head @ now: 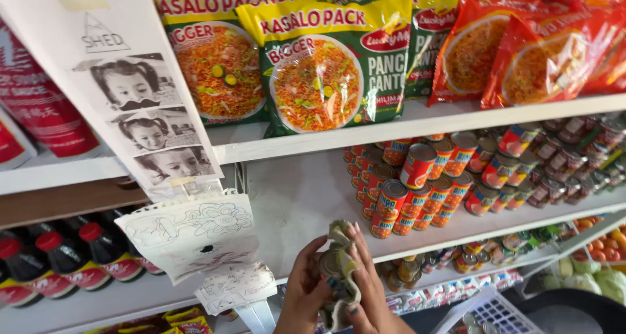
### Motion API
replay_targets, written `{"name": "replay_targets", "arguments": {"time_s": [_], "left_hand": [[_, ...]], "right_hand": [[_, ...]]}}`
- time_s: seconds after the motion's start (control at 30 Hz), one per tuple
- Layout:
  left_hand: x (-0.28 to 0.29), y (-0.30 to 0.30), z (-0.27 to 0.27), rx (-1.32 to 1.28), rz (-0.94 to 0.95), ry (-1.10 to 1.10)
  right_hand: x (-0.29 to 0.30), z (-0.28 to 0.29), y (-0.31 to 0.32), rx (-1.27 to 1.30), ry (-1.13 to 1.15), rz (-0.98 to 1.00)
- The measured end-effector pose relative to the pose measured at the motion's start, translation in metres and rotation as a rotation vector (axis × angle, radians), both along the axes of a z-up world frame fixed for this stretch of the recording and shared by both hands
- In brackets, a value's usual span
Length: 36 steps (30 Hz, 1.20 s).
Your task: Removing canned goods from a grocery shelf, wiping the shelf and individual cans with a cloth, and placing them into a basket.
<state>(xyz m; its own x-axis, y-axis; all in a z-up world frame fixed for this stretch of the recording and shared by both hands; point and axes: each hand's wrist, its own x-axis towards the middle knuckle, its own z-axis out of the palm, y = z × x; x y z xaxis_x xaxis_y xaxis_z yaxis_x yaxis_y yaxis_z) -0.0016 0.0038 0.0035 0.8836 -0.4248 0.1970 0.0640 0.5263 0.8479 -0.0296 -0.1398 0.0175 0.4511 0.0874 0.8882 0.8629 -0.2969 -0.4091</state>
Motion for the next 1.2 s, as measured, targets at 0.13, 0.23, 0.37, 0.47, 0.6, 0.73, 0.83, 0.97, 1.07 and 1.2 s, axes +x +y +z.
{"name": "replay_targets", "arguments": {"time_s": [0.13, 0.23, 0.37, 0.47, 0.6, 0.73, 0.83, 0.97, 1.07, 1.2], "left_hand": [[-0.003, 0.011, -0.020, -0.167, -0.134, 0.092], [0.005, 0.012, -0.018, -0.126, -0.127, -0.138], [-0.006, 0.029, 0.021, 0.332, -0.025, -0.296], [0.004, 0.026, 0.000, 0.017, -0.010, -0.140], [0.010, 0.025, -0.006, -0.003, 0.137, 0.131], [-0.007, 0.018, -0.010, 0.056, 0.017, 0.049], [-0.009, 0.012, -0.030, -0.121, -0.112, 0.054], [-0.011, 0.019, 0.009, 0.036, -0.023, -0.354], [-0.001, 0.019, -0.029, -0.054, 0.149, -0.100], [0.008, 0.027, -0.055, -0.093, 0.241, -0.031]], "right_hand": [[-0.006, 0.033, 0.000, -0.046, 0.172, 0.085], [-0.005, 0.045, 0.009, 0.155, 0.344, 0.234], [-0.005, 0.028, 0.024, 0.334, 0.512, 0.265], [0.006, 0.007, 0.030, 0.170, 0.325, 0.148], [-0.009, -0.012, 0.036, -0.060, 0.127, -0.038], [-0.012, 0.026, 0.024, -0.084, 0.131, -0.099], [-0.011, 0.045, 0.024, 0.046, 0.231, -0.019], [-0.014, 0.048, 0.034, 0.118, 0.275, 0.040], [-0.019, 0.043, 0.043, 0.108, 0.256, 0.028], [-0.028, 0.036, 0.055, 0.100, 0.246, 0.027]]}}
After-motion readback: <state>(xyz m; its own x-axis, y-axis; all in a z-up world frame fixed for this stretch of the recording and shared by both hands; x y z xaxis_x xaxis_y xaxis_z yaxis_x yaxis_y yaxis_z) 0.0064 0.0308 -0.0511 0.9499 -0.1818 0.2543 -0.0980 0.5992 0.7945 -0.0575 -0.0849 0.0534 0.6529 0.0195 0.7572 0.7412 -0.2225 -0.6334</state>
